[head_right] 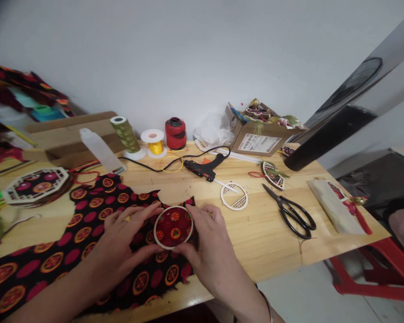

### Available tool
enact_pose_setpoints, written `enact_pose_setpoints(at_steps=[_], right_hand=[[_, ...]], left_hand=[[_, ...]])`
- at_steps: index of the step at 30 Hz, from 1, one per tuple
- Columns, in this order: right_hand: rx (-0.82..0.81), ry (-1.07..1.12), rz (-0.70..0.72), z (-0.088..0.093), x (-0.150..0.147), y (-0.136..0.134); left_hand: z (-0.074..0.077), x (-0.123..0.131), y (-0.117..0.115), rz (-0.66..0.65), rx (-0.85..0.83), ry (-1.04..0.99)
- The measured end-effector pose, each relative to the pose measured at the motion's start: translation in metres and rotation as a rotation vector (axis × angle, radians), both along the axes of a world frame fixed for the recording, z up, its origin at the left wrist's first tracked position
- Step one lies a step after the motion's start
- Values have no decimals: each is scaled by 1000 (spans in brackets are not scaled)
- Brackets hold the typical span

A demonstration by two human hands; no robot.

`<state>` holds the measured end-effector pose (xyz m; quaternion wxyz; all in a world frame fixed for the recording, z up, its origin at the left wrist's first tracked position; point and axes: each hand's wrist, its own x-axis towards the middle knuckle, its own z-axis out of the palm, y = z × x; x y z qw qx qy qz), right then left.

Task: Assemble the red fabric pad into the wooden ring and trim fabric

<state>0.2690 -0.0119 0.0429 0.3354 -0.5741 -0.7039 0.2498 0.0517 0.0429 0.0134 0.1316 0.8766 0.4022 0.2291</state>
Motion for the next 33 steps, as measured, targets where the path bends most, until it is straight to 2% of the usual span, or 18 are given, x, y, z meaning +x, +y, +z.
enact_pose_setpoints(at_steps=[17, 33], right_hand=[[11, -117, 19, 3, 1, 4], [6, -133, 11, 0, 1, 2]], left_hand=[[3, 2, -1, -2, -51, 50], [14, 9, -5, 33, 15, 109]])
